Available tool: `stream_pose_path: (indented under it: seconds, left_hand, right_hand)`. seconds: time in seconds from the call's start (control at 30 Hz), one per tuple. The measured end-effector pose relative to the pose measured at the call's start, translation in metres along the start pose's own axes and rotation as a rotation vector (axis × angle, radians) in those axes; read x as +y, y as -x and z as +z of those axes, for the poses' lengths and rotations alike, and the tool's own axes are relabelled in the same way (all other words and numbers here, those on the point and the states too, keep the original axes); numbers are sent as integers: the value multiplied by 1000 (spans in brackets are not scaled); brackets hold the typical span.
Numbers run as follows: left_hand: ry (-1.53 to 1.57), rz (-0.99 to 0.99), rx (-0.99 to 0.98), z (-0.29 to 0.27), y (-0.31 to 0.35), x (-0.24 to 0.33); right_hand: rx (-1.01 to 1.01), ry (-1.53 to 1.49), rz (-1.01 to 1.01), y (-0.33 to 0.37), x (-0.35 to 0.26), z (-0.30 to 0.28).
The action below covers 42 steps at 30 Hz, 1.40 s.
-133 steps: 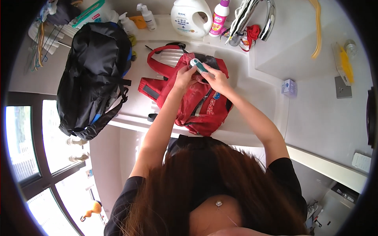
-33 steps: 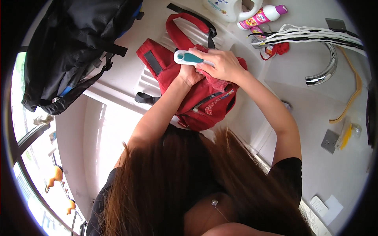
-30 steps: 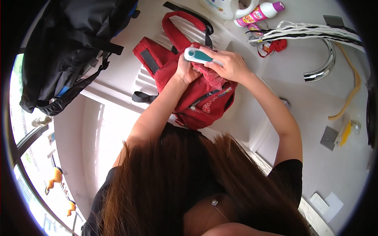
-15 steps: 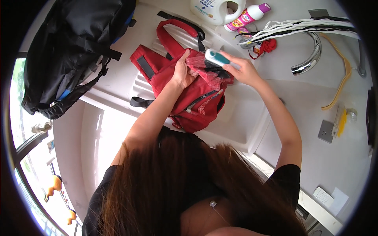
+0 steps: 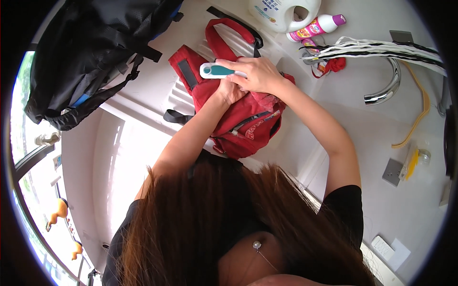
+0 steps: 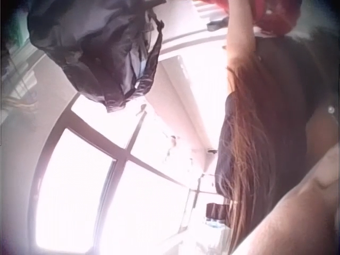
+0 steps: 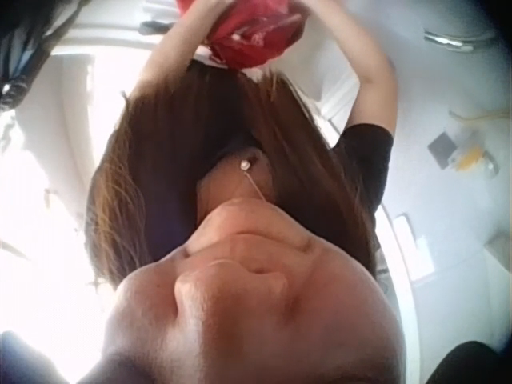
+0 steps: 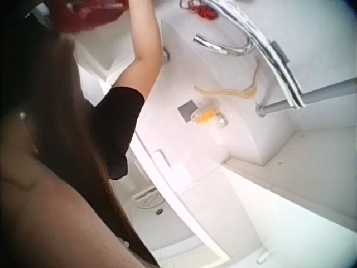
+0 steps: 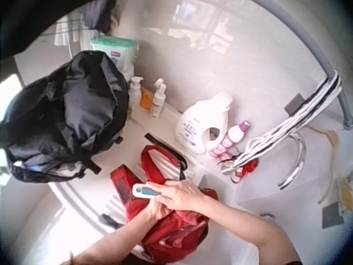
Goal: The person cleans a backpack by applying a cleaning solution from a bottle and scrubbing the surface with a small brush.
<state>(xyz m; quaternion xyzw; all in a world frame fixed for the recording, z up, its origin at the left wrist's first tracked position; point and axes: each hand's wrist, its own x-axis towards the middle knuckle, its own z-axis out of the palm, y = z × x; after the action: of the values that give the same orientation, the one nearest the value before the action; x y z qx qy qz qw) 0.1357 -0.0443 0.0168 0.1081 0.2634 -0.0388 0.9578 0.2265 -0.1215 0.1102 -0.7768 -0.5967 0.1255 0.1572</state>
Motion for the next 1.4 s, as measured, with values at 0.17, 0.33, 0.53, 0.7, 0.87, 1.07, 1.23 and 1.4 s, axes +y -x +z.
stream_pose_path:
  seconds: [0.17, 0.33, 0.53, 0.7, 0.87, 1.07, 1.23, 1.4]
  left_hand:
    - [82, -33, -121, -21, -12, 4]
    - [-35, -38, -30, 11, 3, 9]
    - [-21, -63, -28, 10, -5, 9]
    - [-152, 60, -173, 12, -10, -3]
    - [-488, 187, -116, 22, 0, -6]
    - [-658, 116, -182, 15, -1, 5]
    - [-701, 179, -273, 8, -3, 2]
    - [-888, 151, -218, -2, -9, -4]
  right_hand:
    - [201, -99, -17, 32, 16, 1]
    - [205, -102, 101, 76, 39, 6]
    - [268, -75, 164, 130, 71, -8]
    - [275, -243, 428, 166, 91, -18]
    - [364, -421, 353, 120, 50, 25]
    - [356, -703, 513, 134, 60, 18]
    - [262, -440, 441, 142, 40, -26]
    - [157, -120, 368, 87, 9, 4]
